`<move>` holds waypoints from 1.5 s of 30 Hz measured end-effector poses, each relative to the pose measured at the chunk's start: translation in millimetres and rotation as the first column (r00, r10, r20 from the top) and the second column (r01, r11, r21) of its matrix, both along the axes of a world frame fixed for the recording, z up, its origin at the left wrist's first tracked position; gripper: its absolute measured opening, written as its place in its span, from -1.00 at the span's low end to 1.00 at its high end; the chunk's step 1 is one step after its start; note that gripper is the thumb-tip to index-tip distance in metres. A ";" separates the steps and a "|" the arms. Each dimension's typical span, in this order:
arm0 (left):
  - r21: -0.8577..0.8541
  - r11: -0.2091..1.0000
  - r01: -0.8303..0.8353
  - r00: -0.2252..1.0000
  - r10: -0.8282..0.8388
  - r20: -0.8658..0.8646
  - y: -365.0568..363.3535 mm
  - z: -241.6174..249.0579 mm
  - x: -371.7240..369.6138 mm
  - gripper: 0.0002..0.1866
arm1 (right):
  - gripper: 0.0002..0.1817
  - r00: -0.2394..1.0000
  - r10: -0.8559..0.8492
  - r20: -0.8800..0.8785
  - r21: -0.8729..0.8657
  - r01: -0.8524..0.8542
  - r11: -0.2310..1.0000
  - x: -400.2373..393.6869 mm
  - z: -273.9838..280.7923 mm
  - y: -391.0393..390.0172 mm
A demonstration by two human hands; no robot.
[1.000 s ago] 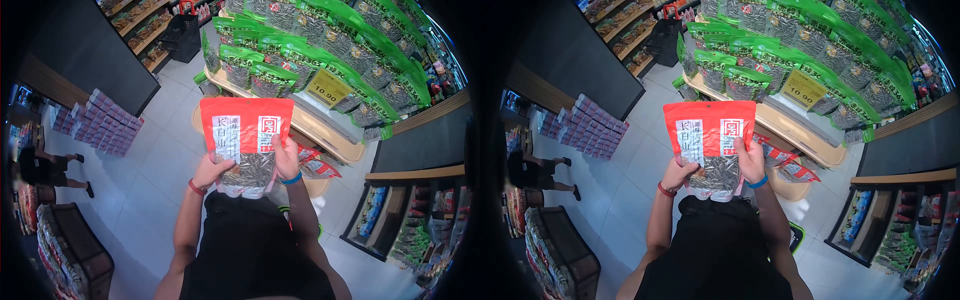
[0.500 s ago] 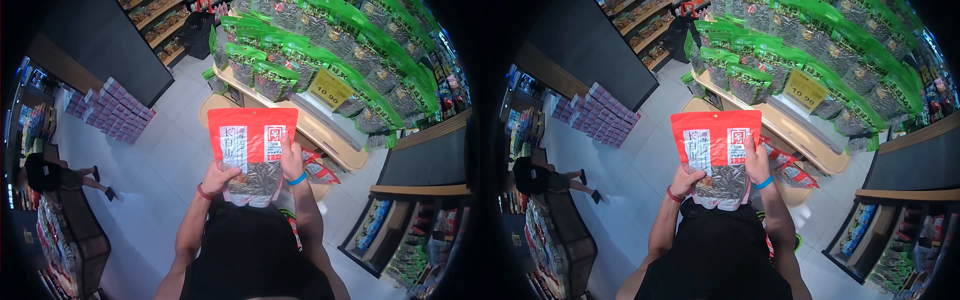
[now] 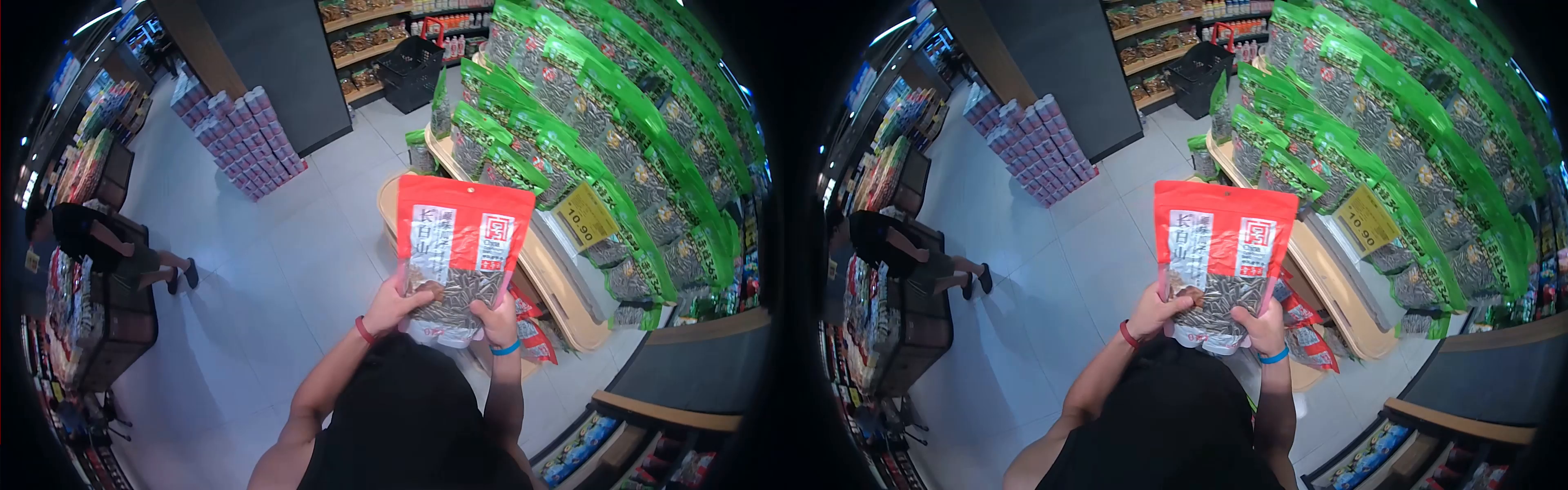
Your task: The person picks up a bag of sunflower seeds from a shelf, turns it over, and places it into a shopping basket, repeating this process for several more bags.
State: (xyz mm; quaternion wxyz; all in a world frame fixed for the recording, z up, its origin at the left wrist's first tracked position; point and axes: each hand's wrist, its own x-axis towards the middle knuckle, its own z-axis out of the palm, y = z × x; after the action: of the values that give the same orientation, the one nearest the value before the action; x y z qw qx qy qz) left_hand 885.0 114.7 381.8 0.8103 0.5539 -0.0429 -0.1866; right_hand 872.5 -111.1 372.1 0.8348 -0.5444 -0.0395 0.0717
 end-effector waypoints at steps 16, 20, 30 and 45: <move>-0.004 1.000 0.021 0.999 -0.021 0.041 -4.4 -14.8 -33.2 -0.45 | -0.10 0.999 0.018 0.030 -0.033 -0.017 0.999 -17.9 -4.7 2.7; -0.086 0.995 0.041 0.999 -0.040 0.019 -4.0 -13.9 -34.2 -0.45 | -0.09 0.997 -0.027 0.075 -0.039 0.029 0.999 -24.3 -1.3 4.1; 0.039 0.996 0.080 0.994 -0.082 0.066 -9.3 -20.3 -50.2 -0.33 | -0.03 0.985 -0.169 0.044 -0.036 0.170 0.985 -40.4 -13.9 4.4; 0.114 0.983 0.147 0.989 -0.143 -0.044 -23.8 -25.5 -63.0 -0.54 | -0.06 0.998 -0.039 0.058 -0.098 0.045 0.994 -60.0 -29.7 -12.1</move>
State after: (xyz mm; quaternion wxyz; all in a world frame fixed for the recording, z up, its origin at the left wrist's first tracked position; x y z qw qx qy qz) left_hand 822.0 90.9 356.4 0.7615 0.5923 -0.0578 -0.2569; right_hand 812.5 -123.2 342.4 0.8066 -0.5878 -0.0477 0.0408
